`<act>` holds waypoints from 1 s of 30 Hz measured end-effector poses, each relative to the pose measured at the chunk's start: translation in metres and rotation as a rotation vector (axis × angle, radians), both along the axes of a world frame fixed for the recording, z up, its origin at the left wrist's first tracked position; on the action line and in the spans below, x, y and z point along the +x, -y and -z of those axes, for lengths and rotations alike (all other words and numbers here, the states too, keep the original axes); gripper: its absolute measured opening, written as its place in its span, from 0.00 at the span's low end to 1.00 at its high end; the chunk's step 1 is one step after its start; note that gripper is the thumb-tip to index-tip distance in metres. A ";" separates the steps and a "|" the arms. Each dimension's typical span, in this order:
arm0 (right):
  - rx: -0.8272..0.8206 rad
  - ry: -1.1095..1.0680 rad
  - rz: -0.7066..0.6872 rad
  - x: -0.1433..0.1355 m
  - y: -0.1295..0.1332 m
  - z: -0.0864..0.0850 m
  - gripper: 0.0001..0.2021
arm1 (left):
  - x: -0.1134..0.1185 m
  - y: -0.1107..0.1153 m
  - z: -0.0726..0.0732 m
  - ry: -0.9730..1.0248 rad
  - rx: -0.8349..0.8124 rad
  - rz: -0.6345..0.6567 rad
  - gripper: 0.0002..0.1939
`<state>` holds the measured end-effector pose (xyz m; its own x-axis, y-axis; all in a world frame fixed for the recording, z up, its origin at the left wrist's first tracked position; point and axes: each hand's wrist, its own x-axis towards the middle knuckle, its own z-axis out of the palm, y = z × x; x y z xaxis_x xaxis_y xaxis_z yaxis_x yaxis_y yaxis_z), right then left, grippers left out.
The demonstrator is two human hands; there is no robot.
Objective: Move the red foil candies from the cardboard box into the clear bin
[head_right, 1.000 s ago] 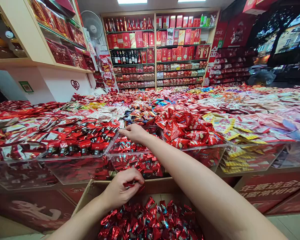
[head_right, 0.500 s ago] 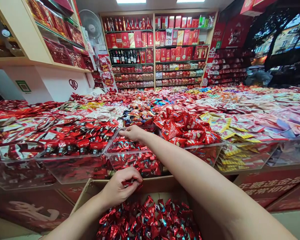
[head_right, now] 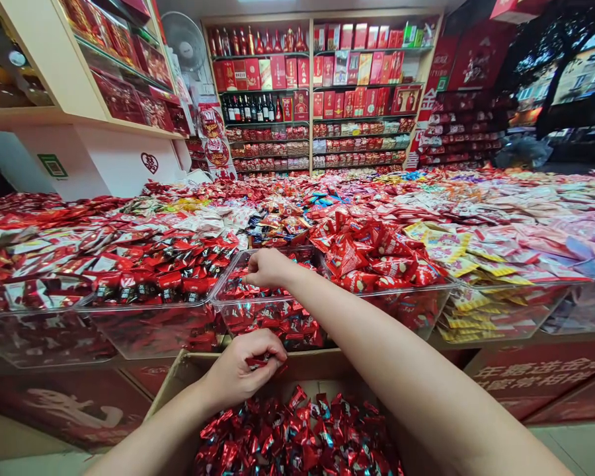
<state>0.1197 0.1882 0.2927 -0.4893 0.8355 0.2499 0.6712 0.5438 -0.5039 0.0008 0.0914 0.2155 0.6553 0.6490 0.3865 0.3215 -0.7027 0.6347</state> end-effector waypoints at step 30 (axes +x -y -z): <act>0.405 -0.404 -0.071 0.063 0.143 0.103 0.24 | 0.025 0.027 -0.006 0.474 -0.624 -0.159 0.05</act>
<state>0.1826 0.0455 0.1894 -0.3398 0.6026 0.7220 0.4233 0.7836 -0.4547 0.0257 0.0647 0.2220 0.3936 0.9092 0.1355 -0.0147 -0.1411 0.9899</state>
